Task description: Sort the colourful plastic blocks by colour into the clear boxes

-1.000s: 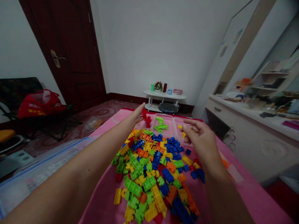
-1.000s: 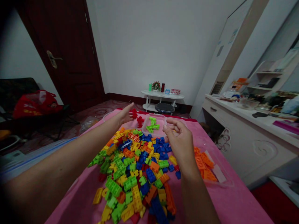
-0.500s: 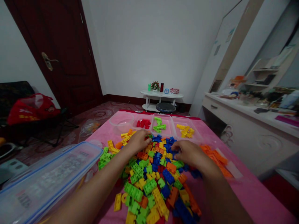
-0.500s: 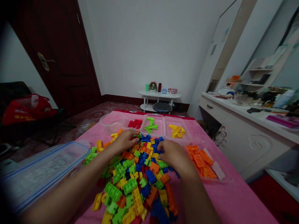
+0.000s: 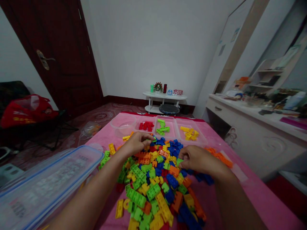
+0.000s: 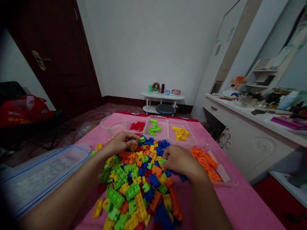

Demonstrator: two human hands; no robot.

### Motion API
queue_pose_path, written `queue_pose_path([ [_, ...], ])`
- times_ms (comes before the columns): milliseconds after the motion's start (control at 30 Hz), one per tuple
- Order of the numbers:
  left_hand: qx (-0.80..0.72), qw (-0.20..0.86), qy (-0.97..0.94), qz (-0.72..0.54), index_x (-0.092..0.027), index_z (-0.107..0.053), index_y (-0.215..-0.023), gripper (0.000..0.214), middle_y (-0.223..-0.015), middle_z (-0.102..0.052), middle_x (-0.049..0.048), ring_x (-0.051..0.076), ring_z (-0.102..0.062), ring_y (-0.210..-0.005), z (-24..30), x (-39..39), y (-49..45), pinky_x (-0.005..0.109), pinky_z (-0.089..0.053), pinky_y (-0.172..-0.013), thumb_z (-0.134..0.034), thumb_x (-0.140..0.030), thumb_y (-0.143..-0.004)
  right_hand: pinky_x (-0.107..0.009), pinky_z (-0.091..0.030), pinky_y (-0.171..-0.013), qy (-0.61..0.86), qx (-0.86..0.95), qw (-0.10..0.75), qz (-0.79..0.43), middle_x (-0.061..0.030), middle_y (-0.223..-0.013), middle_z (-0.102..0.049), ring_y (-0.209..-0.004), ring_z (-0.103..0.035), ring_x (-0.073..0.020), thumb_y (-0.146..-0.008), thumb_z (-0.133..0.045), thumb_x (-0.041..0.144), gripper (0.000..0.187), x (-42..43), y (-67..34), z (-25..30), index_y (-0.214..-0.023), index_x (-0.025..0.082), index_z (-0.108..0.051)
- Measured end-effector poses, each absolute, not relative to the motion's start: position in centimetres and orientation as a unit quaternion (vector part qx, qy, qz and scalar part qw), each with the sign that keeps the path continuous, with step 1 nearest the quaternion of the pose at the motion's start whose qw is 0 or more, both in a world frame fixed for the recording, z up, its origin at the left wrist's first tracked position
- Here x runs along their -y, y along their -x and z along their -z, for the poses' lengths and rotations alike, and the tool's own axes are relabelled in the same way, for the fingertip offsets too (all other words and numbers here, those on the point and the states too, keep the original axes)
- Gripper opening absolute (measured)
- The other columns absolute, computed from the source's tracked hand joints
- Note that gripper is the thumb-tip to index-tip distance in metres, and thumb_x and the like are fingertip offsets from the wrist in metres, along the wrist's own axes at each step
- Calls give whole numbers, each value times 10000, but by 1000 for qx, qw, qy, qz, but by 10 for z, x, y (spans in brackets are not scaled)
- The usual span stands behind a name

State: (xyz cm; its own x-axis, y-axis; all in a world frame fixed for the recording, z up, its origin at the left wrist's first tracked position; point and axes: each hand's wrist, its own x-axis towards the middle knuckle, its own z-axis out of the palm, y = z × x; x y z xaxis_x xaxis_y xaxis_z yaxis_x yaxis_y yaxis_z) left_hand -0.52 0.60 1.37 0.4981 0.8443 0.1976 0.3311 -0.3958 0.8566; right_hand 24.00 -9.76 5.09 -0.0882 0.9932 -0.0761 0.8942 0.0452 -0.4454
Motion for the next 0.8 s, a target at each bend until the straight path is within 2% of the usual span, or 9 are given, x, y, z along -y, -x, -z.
queue_pose_path([
  [100,-407,328,-764,-379,-173,-723,-947,281,-930,-706,76,218,-625,-869,-16,-14,-10,310,-452,-815,-514,-291,-802,-228,-302,-475,650,711,199,-177,3,-583,-618,-539,-537,-135,-646,-649,262,39,92,-240,-51,-651,228,-667],
  [167,-435,258,-790,-346,-189,-730,-899,229,-919,-691,95,251,-616,-910,-16,-20,-21,345,-432,-862,-558,-280,-777,-233,-322,-493,645,715,210,-169,-11,-622,-635,-573,-555,-147,-673,-632,287,80,89,-237,-52,-685,216,-668],
  [233,-466,215,-805,-298,-201,-726,-767,132,-877,-672,104,294,-600,-954,-16,-24,-28,371,-414,-888,-697,-234,-643,-231,-329,-502,643,718,205,-170,-12,-635,-638,-587,-562,-149,-686,-625,301,109,88,-234,-53,-710,204,-668],
  [333,-498,209,-799,-266,-197,-663,-584,183,-773,-653,96,337,-582,-988,-15,-27,-33,390,-407,-888,-777,-121,-463,-224,-327,-504,647,713,210,-172,-10,-643,-640,-593,-562,-143,-692,-627,307,125,89,-232,-55,-729,195,-672],
  [467,-504,203,-793,-276,-194,-683,-623,106,-749,-671,85,312,-593,-938,-15,-23,-33,374,-418,-848,-756,-204,-546,-220,-334,-505,653,691,259,-169,-12,-662,-638,-598,-555,-137,-685,-636,306,142,87,-229,-53,-751,185,-669],
  [567,-456,297,-774,-324,-167,-725,-807,260,-795,-693,66,243,-604,-820,-19,-14,-32,315,-447,-747,-704,-375,-653,-221,-344,-489,640,662,340,-191,12,-590,-589,-545,-531,-129,-703,-614,317,160,83,-220,-47,-778,179,-644],
  [633,-402,403,-738,-362,-129,-721,-834,368,-778,-687,55,201,-593,-742,-22,-5,-32,274,-448,-672,-681,-457,-674,-222,-360,-474,617,631,406,-239,35,-561,-561,-496,-523,-123,-699,-620,330,181,81,-212,-44,-806,185,-603],
  [700,-358,472,-709,-383,-111,-718,-808,396,-742,-675,45,176,-577,-692,-25,4,-32,250,-437,-629,-688,-480,-669,-230,-410,-489,571,598,468,-310,37,-623,-584,-506,-567,-128,-683,-643,339,217,80,-203,-43,-816,199,-543],
  [800,-329,489,-713,-380,-117,-718,-759,347,-700,-661,35,164,-565,-671,-26,12,-32,237,-427,-611,-689,-455,-686,-252,-488,-543,503,572,522,-384,5,-813,-621,-587,-637,-141,-673,-675,351,274,82,-193,-43,-813,207,-488],
])
